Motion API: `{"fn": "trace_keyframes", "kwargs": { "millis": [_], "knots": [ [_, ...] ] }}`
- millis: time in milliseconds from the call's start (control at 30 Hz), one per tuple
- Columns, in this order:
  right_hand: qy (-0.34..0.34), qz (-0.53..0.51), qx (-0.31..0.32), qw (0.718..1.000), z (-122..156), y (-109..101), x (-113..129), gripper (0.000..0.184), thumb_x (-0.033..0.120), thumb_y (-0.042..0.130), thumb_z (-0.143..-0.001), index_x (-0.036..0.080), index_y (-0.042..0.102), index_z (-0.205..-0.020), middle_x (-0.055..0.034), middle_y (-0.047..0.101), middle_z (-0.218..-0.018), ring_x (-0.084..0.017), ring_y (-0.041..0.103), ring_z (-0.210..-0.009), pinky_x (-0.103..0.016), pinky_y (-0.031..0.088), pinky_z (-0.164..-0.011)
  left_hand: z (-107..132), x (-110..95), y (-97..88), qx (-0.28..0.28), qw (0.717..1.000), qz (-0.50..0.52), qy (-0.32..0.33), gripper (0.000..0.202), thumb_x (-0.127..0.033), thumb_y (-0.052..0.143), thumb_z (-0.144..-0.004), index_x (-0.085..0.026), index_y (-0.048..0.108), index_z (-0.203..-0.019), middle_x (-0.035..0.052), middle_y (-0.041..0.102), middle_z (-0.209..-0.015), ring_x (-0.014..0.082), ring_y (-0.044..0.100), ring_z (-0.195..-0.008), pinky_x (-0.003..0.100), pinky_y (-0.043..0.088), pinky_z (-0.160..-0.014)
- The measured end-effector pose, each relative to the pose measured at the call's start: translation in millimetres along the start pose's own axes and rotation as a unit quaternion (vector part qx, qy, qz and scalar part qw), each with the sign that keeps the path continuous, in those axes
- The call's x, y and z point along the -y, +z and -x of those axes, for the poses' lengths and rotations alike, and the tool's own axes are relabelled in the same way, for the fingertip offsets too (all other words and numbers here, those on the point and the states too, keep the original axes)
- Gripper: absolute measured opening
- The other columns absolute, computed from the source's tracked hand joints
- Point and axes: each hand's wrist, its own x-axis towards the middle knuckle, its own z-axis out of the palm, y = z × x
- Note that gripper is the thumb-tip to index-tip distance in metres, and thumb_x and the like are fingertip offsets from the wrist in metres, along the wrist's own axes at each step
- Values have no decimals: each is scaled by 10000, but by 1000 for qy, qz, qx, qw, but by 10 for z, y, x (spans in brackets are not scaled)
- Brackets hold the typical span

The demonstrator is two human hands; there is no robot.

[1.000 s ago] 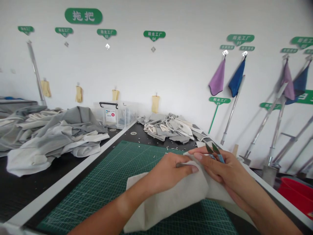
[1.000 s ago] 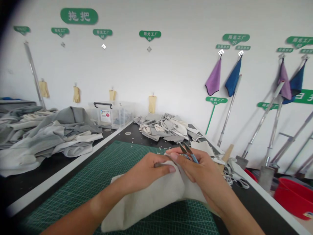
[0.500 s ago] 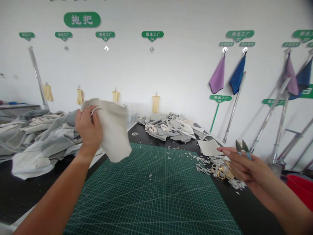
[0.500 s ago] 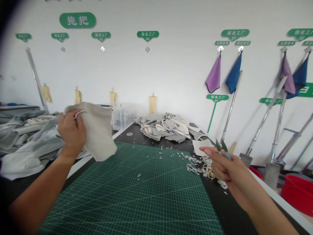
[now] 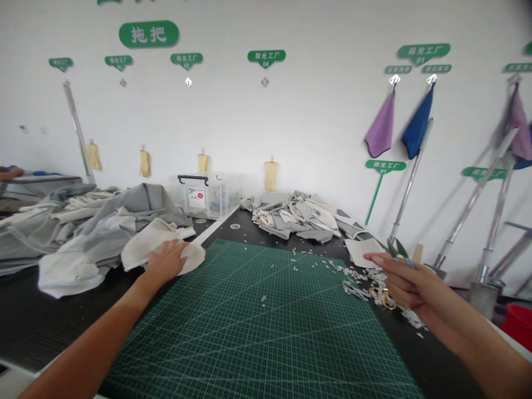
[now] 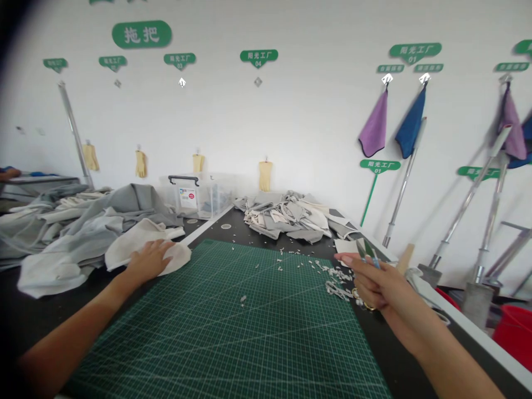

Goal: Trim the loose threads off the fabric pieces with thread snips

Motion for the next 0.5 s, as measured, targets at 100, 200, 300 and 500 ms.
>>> {"fn": "trace_keyframes", "kwargs": {
  "millis": [100,200,300,500],
  "knots": [
    [55,26,21,998,-102,214,52,457,449,835,-745,165,720,-1084,116,139,-576,-49,130,-454,-202,84,-397,-81,1,177,101,993,60,17,558,-474,311,-991,-287,456,-1497,167,454,-1496,423,391,-1335,674,362,-969],
    [68,47,50,995,-276,450,-4,458,453,825,-752,160,710,-1085,115,149,-573,-54,123,-465,-212,76,-406,-192,101,324,93,993,65,14,544,-404,254,-1014,-268,461,-1498,174,440,-1506,409,383,-1327,660,355,-969],
    [82,55,82,992,-462,670,-134,428,443,806,-759,159,703,-1063,117,165,-561,-56,125,-459,-217,78,-407,-327,211,385,68,996,62,0,538,-367,252,-1019,-230,483,-1485,190,469,-1470,395,397,-1295,629,351,-982],
    [127,85,136,979,-770,946,-414,419,483,783,-775,165,686,-1030,119,180,-545,-58,134,-458,-214,96,-417,-578,445,375,78,995,55,-32,526,-335,245,-1029,-226,462,-1495,177,486,-1457,363,390,-1301,597,308,-1045]
  ]
}}
